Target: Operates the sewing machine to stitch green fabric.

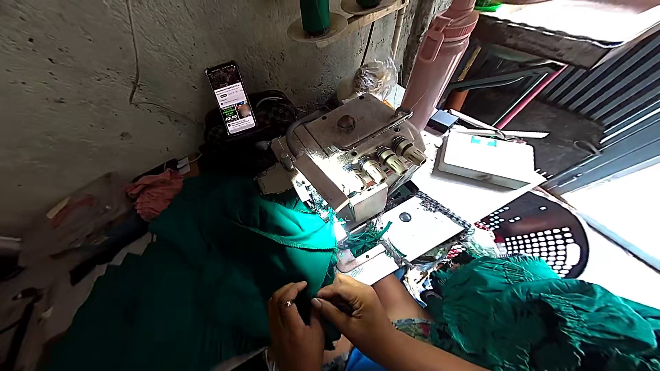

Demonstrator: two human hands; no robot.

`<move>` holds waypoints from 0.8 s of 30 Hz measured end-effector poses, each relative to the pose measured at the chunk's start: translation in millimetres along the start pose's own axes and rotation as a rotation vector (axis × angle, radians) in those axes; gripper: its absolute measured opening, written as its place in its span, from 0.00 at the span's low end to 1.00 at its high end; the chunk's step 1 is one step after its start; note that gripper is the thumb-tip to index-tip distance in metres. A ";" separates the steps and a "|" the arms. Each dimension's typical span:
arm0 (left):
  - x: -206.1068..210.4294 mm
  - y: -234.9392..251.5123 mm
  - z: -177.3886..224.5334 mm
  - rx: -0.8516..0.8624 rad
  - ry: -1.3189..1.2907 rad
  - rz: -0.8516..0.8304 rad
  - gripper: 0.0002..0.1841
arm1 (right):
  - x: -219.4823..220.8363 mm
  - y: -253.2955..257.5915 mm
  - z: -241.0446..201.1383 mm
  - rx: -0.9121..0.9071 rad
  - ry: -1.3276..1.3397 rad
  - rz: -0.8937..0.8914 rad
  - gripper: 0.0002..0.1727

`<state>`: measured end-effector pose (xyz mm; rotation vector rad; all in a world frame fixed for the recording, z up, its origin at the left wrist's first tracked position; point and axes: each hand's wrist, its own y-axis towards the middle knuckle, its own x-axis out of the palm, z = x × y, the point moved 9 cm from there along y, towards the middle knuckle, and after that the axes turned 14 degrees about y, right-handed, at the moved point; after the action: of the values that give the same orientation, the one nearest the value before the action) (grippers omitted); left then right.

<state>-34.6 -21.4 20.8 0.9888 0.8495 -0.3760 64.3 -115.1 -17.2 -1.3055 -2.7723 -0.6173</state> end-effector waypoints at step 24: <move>-15.7 28.2 49.5 0.219 -0.040 -0.261 0.09 | -42.9 11.0 36.6 0.572 0.483 0.224 0.04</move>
<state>-4.3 -50.1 62.7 1.0708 0.9168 -0.7218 105.9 -127.4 -54.8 -1.1221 -2.1398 -0.0856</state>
